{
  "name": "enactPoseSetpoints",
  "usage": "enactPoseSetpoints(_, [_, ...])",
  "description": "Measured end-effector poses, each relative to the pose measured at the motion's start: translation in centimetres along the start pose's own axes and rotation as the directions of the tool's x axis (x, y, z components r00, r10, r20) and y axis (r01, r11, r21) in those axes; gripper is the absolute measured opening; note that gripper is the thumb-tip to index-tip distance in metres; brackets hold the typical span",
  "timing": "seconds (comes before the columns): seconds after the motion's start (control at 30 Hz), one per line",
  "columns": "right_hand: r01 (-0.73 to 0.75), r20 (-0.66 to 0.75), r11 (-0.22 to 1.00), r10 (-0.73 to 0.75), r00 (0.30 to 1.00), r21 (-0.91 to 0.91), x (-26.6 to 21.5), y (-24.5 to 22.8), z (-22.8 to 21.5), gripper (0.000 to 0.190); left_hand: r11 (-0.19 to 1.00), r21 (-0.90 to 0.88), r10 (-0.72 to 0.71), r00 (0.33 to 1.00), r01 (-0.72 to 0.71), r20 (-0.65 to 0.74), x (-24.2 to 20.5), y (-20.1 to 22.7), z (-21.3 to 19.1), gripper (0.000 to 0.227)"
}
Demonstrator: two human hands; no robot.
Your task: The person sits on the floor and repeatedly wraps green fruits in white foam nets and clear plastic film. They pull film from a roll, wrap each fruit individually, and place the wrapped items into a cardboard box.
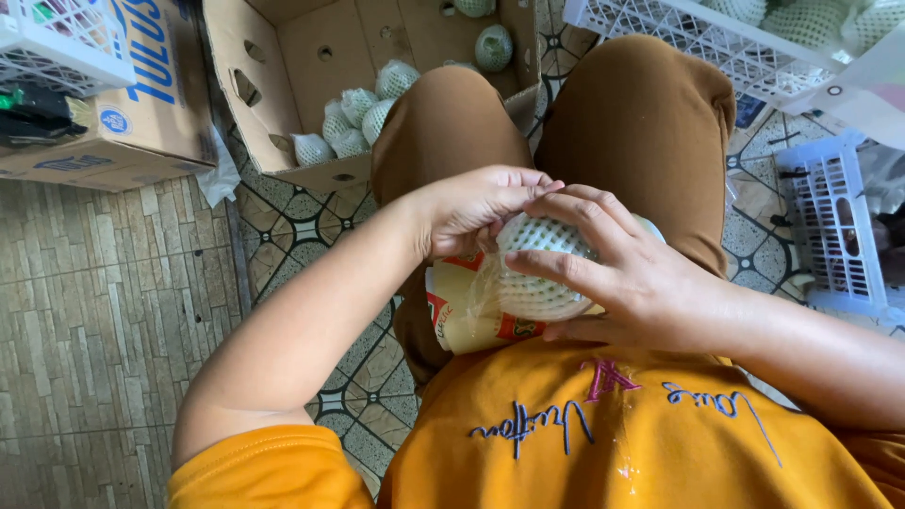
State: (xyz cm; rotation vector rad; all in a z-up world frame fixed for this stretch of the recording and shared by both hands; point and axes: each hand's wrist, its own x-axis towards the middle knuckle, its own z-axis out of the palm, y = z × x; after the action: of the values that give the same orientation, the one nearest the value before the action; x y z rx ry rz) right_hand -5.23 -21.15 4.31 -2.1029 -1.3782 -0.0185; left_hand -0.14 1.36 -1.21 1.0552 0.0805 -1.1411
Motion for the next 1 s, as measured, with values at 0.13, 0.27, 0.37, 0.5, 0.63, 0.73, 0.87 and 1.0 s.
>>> enactPoseSetpoints(0.13, [0.011,0.018,0.996,-0.013,1.0,0.09,0.4,0.5,-0.1,0.077,0.975,0.218,0.027,0.951,0.043,-0.308,-0.8,0.2,0.9,0.042])
enactPoseSetpoints(0.27, [-0.031,0.063,0.994,0.024,0.998,0.109,0.9,0.9,-0.5,0.086,0.193,0.944,0.895,0.443,-0.269,-0.056,-6.0,1.2,5.3,0.045])
enactPoseSetpoints(0.37, [-0.004,-0.021,0.99,0.007,1.0,0.139,1.0,1.8,0.1,0.089,0.037,0.997,0.682,0.731,-0.074,0.029,-8.3,-1.9,8.1,0.127])
enactPoseSetpoints(0.5, [0.072,-0.078,0.986,-0.06,0.995,0.15,1.7,0.4,-1.2,0.073,0.088,0.996,0.729,0.683,-0.035,-0.041,-7.5,-3.8,7.0,0.132])
enactPoseSetpoints(0.63, [0.051,-0.071,0.972,-0.036,0.997,0.228,1.2,-2.7,-3.6,0.081,0.149,0.977,0.736,0.677,-0.152,-0.007,-10.9,-3.0,10.7,0.125])
enactPoseSetpoints(0.73, [-0.304,0.137,0.762,0.276,0.951,0.572,1.4,-2.4,-3.8,0.092,0.606,0.796,0.432,0.837,0.008,-0.337,-11.4,-0.4,11.9,0.117])
enactPoseSetpoints(0.87, [-0.674,0.589,0.131,0.386,0.71,0.727,2.3,0.2,-2.9,0.068,0.981,0.189,0.014,0.971,0.033,-0.238,-10.1,-0.3,10.6,0.117])
enactPoseSetpoints(1.0, [-0.282,0.22,0.802,0.192,0.956,0.527,3.3,0.7,-4.1,0.079,0.962,-0.081,-0.272,0.912,0.26,-0.308,-9.7,1.1,10.2,0.12])
